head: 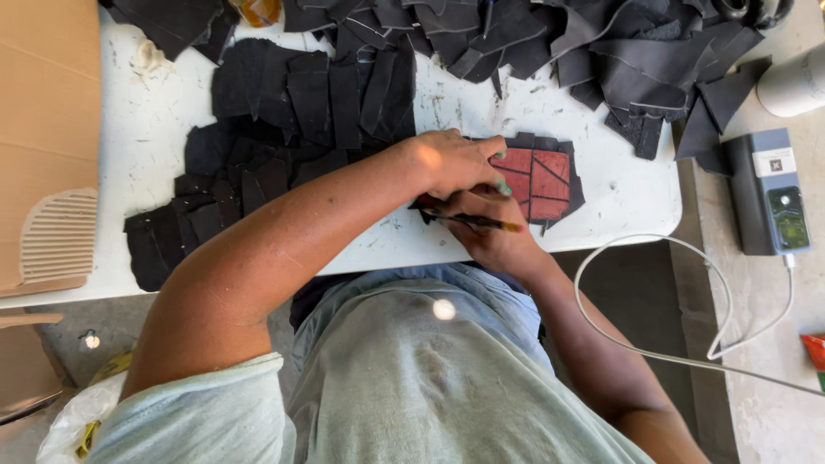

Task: The person uses a pencil to draw geometric lines on a red rectangular piece of material. They then pick up black leather pieces, fold them, and place them on top of the red piece, repeating the process with multiple pieces.

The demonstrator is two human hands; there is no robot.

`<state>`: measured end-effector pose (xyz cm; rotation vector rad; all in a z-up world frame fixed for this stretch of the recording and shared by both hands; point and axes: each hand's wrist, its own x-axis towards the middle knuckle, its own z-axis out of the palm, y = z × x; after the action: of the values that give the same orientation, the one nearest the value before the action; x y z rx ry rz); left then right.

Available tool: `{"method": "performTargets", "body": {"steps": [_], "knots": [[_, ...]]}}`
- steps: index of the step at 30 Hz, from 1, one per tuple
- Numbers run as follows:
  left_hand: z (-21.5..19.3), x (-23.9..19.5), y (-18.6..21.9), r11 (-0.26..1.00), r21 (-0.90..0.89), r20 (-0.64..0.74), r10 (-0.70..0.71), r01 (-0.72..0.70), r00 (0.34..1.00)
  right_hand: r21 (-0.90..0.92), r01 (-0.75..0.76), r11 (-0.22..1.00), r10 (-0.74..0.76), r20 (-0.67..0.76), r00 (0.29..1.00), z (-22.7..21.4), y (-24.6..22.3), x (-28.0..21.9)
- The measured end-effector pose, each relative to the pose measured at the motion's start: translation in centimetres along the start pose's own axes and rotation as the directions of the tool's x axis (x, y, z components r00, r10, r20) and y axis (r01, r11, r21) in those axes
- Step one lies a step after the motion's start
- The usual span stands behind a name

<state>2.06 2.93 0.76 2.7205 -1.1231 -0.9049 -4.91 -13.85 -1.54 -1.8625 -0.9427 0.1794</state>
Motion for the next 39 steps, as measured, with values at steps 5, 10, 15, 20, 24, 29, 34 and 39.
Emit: {"method": "performTargets", "body": {"steps": [5,10,15,20,24,29,34,39], "knots": [[0.1,-0.2,-0.1,1.000,0.003,-0.010,0.014,-0.014,1.000,-0.126,-0.196,0.972,0.204,0.055,0.977,-0.3,-1.1,0.5],[0.7,0.3,-0.2,0.989,0.127,-0.100,0.092,-0.079,0.991,0.006,-0.144,0.990,0.143,0.061,0.988,-4.0,-1.5,-0.4],[1.6,0.3,0.7,0.991,0.118,-0.079,0.076,-0.066,0.994,-0.186,-0.293,0.938,0.306,0.039,0.951,-6.8,1.0,-3.2],[1.1,-0.1,0.8,0.994,0.078,-0.126,0.086,-0.077,0.988,-0.165,-0.386,0.908,0.389,-0.016,0.921,-11.8,1.6,-6.3],[3.2,-0.1,1.7,0.996,0.084,-0.204,0.041,-0.024,0.978,-0.110,-0.508,0.854,0.498,-0.103,0.861,-12.8,1.4,-6.7],[5.0,-0.8,4.4,0.987,-0.139,-0.299,-0.125,0.086,0.946,0.426,-0.117,0.897,0.264,-0.303,0.916,-10.7,0.5,-3.2],[7.7,-1.0,8.6,0.970,-0.050,-0.319,-0.243,0.239,0.916,0.299,-0.270,0.915,0.285,-0.005,0.959,-3.3,-1.2,2.2],[11.7,0.5,9.0,0.903,-0.400,-0.450,-0.343,0.158,0.825,-0.347,-0.161,0.924,0.213,0.119,0.970,0.4,-1.2,4.4]]}}
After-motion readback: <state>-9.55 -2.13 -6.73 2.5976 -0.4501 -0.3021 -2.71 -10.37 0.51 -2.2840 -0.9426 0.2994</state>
